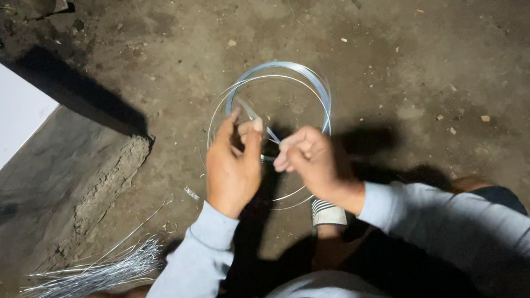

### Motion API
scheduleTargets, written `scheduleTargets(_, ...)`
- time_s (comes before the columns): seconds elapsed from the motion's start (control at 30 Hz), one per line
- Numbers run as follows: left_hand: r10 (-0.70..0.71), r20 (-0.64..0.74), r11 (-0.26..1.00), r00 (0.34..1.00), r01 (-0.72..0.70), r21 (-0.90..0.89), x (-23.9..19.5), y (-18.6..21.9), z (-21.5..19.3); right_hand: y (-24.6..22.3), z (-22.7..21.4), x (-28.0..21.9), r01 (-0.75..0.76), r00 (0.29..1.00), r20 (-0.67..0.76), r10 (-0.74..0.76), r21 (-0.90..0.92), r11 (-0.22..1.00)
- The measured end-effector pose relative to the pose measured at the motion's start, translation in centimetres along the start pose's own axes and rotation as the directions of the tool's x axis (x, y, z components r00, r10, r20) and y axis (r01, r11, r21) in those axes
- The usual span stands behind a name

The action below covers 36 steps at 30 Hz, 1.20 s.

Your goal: The person sits on the floor and repeatedly measures lengths of thin metal wire against a circular wire template, then cuts the wire using pliers. The cut pieces are placed on the floor beside the template.

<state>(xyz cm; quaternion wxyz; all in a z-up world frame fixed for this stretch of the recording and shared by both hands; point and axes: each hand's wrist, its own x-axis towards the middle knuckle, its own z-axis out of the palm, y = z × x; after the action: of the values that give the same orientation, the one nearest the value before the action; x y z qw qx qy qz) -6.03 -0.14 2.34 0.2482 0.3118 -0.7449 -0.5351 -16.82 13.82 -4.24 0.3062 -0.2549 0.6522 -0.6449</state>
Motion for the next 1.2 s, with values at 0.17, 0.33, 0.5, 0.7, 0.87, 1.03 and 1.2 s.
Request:
scheduleTargets(0.17,-0.099,0.109,0.833,0.989,0.142,-0.534,2.5,-3.1,1.4,1.4,0.6,-2.5,-0.005,1.0,0.006,0.005,-0.045,0.999)
scheduleTargets(0.33,-0.023,0.127,0.904,0.992,0.075,-0.42,3.0,-4.4,1.0,1.7,0.6,-3.1,0.022,0.998,0.059,-0.019,-0.044,0.999)
scheduleTargets(0.5,0.168,0.131,0.985,0.977,-0.164,-0.047,2.5,-1.3,-3.1,-0.8,-2.9,-1.4,0.255,0.965,0.044,-0.26,-0.414,0.874)
scheduleTargets(0.7,0.34,0.119,0.917,0.933,-0.357,0.179,1.3,3.8,-7.8,-3.6,-6.4,1.3,0.124,0.984,-0.107,-0.139,-0.136,0.983)
scheduleTargets(0.87,0.393,0.06,0.909,0.917,-0.398,0.122,0.6,6.0,-11.3,-4.7,-8.5,0.7,0.064,0.986,-0.147,-0.077,-0.094,0.994)
scheduleTargets(1.03,0.569,0.126,0.785,0.812,-0.583,0.211,-1.7,5.9,-12.1,-6.3,-7.7,-0.4,-0.069,0.994,-0.087,0.064,-0.048,0.996)
scheduleTargets(1.2,0.538,0.515,0.61,0.668,-0.73,0.309,-5.5,2.3,-10.8,-7.3,-5.5,1.1,-0.153,0.939,-0.17,0.299,0.574,0.804)
